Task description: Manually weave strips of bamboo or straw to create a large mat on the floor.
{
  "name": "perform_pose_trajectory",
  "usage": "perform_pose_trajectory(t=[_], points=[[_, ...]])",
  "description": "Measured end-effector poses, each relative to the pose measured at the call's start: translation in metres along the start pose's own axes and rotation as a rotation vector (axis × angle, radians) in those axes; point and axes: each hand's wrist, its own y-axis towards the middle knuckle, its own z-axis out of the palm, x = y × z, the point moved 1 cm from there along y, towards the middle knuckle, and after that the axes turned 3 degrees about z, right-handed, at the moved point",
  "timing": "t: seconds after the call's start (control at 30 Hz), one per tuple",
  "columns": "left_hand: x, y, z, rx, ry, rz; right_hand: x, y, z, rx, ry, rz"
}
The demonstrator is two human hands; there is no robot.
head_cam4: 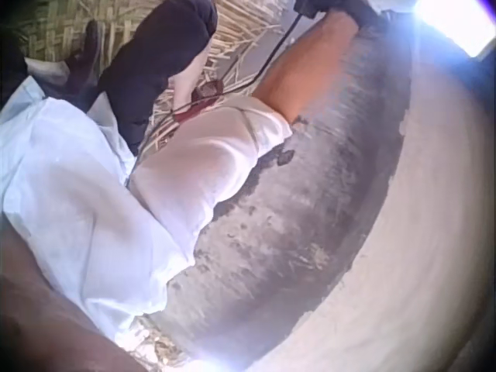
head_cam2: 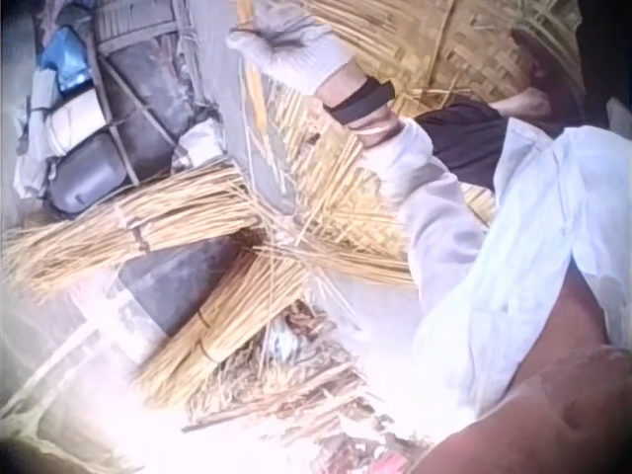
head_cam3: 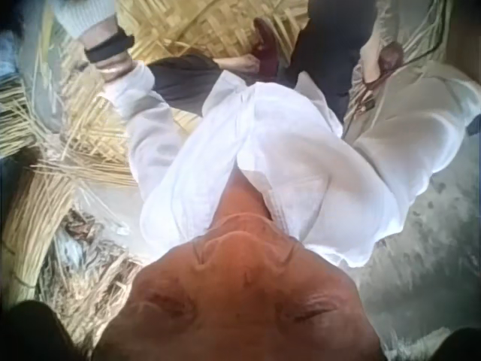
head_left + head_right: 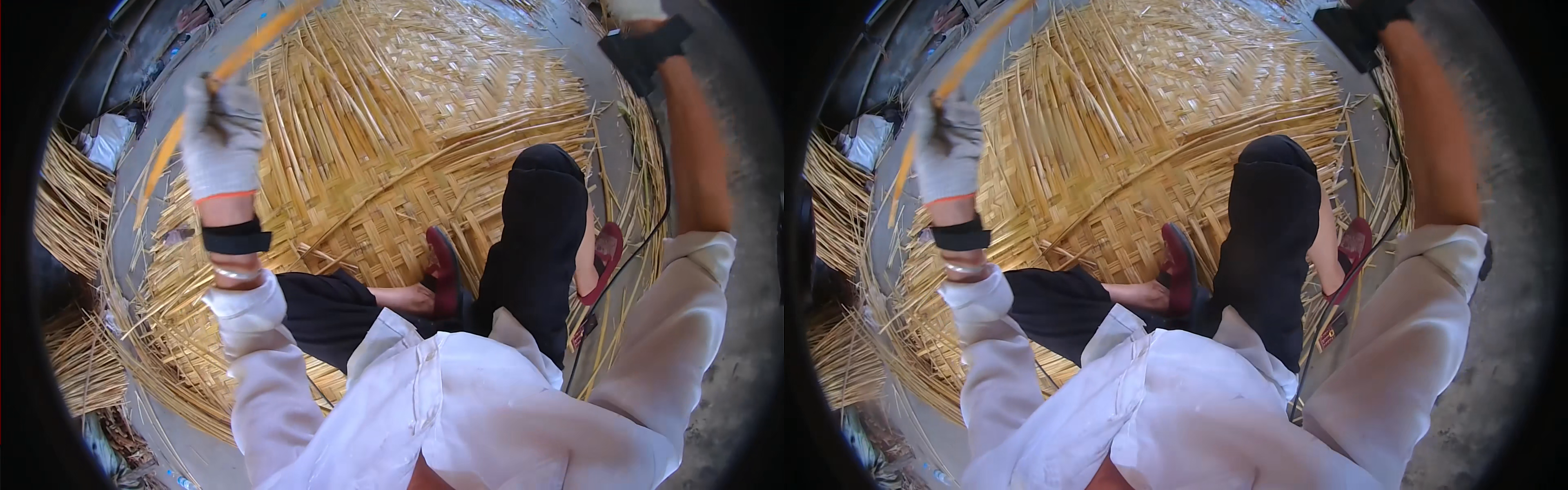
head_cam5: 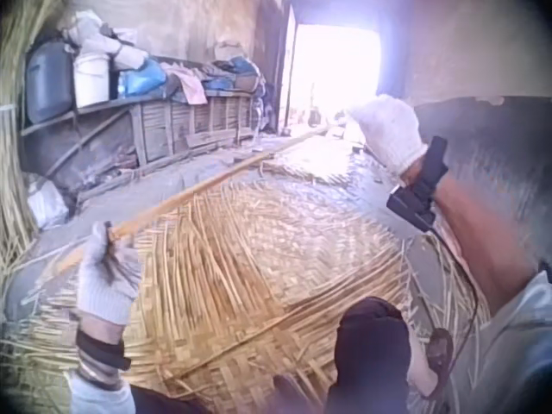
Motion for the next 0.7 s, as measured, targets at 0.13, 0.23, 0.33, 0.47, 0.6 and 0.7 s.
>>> perform_pose_trajectory(t=[0.13,0.23,0.33,0.47,0.6,0.7], points=[[0.074,-0.007,-0.036,-0.176,-0.048,-0.104,0.011,-0.080,0.056,0.171,0.077,-0.172],[0.136,-0.027,-0.076,-0.450,-0.087,-0.106,0.056,-0.101,0.092,0.628,0.178,-0.123],[0.166,-0.053,-0.070,-0.585,-0.097,-0.090,0.136,-0.107,0.100,0.893,0.843,-0.120],[0.167,-0.070,-0.062,-0.595,-0.063,0.032,0.248,-0.126,0.103,0.910,1.323,-0.431],[0.141,-0.079,-0.052,-0.691,0.635,0.194,0.291,-0.116,0.073,1.506,1.369,-0.006],[0.139,-0.083,-0.055,-0.666,0.675,0.280,0.294,-0.110,0.074,1.098,1.226,-0.248]])
